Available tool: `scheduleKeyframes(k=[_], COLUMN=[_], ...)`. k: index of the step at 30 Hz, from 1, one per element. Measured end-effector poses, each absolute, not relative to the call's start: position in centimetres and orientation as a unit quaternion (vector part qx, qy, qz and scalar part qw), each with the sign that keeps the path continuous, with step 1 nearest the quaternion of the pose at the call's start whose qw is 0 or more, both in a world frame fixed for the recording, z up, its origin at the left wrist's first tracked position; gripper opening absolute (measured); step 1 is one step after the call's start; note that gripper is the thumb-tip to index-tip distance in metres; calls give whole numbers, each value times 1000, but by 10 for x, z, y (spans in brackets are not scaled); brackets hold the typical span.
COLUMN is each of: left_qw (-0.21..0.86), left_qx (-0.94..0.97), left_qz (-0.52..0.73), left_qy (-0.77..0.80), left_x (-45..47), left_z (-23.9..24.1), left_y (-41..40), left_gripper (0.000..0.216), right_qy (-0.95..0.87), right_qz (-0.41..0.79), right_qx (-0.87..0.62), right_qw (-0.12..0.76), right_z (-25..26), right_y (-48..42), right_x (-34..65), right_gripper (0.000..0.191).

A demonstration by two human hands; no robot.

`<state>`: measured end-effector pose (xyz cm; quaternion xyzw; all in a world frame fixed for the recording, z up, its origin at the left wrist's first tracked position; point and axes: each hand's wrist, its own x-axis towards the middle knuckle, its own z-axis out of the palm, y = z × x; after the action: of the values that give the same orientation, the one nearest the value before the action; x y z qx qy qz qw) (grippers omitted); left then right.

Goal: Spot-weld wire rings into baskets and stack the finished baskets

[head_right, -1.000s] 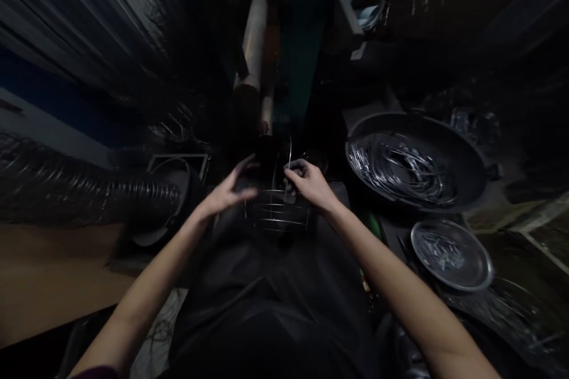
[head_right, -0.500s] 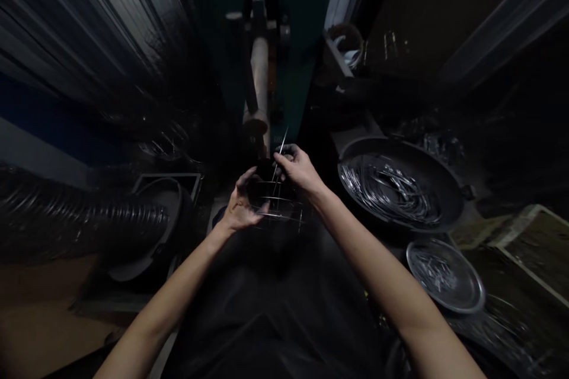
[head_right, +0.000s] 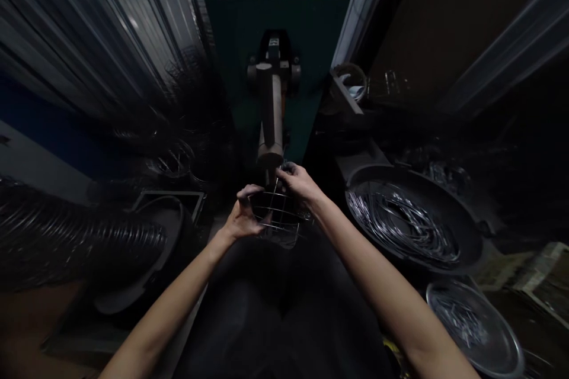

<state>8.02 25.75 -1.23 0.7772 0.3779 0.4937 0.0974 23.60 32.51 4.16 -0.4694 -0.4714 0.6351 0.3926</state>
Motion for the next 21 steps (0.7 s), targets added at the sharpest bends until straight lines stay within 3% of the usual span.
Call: scheduleKeyframes(k=[21], left_qw=[194], left_qx=[752], left_qz=[463], left_qy=[427], left_x=[69], left_z=[-6], left_y=[275], left_gripper=[65], right_qy=[-465], right_qz=[629], right_qx=[-458], right_qw=[423], right_z=[29], right_y=[345], right_x=[230], right_gripper=[26])
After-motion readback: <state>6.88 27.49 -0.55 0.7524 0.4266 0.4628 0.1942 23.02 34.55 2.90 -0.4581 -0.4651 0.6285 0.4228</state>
